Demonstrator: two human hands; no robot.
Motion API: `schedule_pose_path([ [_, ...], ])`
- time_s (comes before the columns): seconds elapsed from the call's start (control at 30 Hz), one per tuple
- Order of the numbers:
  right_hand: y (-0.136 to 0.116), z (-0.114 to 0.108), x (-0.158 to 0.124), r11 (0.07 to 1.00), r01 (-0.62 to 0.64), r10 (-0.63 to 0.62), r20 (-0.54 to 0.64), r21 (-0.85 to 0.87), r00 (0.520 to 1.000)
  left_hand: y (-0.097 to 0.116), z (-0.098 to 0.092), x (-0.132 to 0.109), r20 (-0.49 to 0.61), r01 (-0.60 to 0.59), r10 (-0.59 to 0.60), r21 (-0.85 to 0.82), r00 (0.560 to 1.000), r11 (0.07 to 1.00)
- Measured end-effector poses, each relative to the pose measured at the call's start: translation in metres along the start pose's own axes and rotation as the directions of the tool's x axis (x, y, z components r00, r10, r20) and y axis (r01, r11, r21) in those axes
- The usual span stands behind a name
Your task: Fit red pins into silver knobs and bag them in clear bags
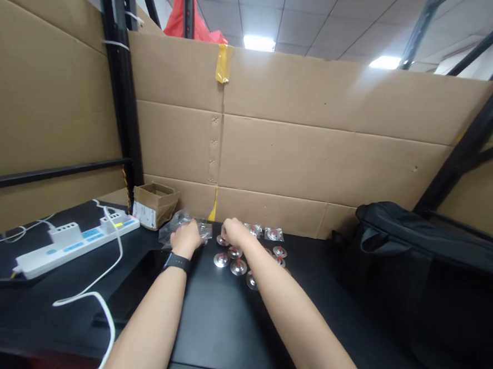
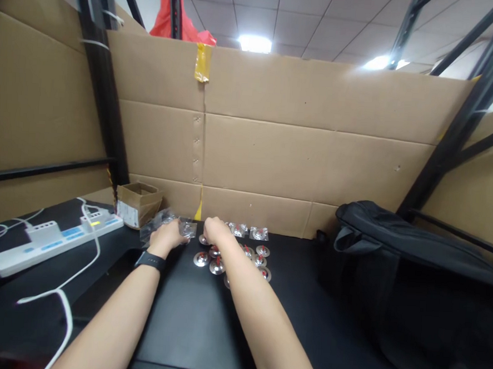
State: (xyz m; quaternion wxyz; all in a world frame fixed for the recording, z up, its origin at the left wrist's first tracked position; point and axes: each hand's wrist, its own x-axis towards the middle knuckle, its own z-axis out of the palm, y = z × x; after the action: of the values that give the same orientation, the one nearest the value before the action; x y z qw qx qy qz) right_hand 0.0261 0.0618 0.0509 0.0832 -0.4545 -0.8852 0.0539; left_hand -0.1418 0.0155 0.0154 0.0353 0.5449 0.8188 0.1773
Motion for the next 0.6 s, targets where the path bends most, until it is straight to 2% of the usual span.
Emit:
schedule_pose_path([
  [0.1, 0.013, -0.015, -0.009, 1.000, 0.003, -0.002, -0.053, 0.027, 0.999, 0.000, 0.001, -0.001, -0.038, -0.014, 0.013, -0.012, 0.999, 1.000],
  [0.2, 0.034, -0.034, -0.026, 0.990, 0.067, -0.046, -0.165, 0.127, 0.985, 0.000, -0.004, -0.002, -0.124, 0.004, -0.010, -0.044, 0.992, 0.999],
  [0.3, 0.058, -0.051, -0.055, 0.960, 0.157, -0.085, -0.292, 0.230, 0.952, 0.004, -0.013, -0.005, -0.208, 0.017, -0.033, -0.078, 0.978, 0.997],
  [0.4, 0.084, -0.061, -0.091, 0.930, 0.189, -0.068, -0.357, 0.317, 0.932, 0.014, -0.020, -0.012, -0.288, -0.029, -0.006, -0.116, 0.958, 0.993],
  [0.5, 0.111, -0.059, -0.123, 0.916, 0.126, 0.028, -0.373, 0.380, 0.927, 0.029, -0.017, -0.018, -0.335, -0.210, 0.153, -0.143, 0.930, 0.967],
  [0.57, 0.128, -0.053, -0.140, 0.897, 0.093, 0.081, -0.367, 0.433, 0.927, 0.039, -0.010, -0.019, -0.295, -0.406, 0.345, -0.175, 0.891, 0.897],
  [0.6, 0.135, -0.049, -0.146, 0.882, 0.085, 0.103, -0.366, 0.464, 0.925, 0.043, -0.005, -0.019, -0.259, -0.500, 0.445, -0.211, 0.857, 0.840],
])
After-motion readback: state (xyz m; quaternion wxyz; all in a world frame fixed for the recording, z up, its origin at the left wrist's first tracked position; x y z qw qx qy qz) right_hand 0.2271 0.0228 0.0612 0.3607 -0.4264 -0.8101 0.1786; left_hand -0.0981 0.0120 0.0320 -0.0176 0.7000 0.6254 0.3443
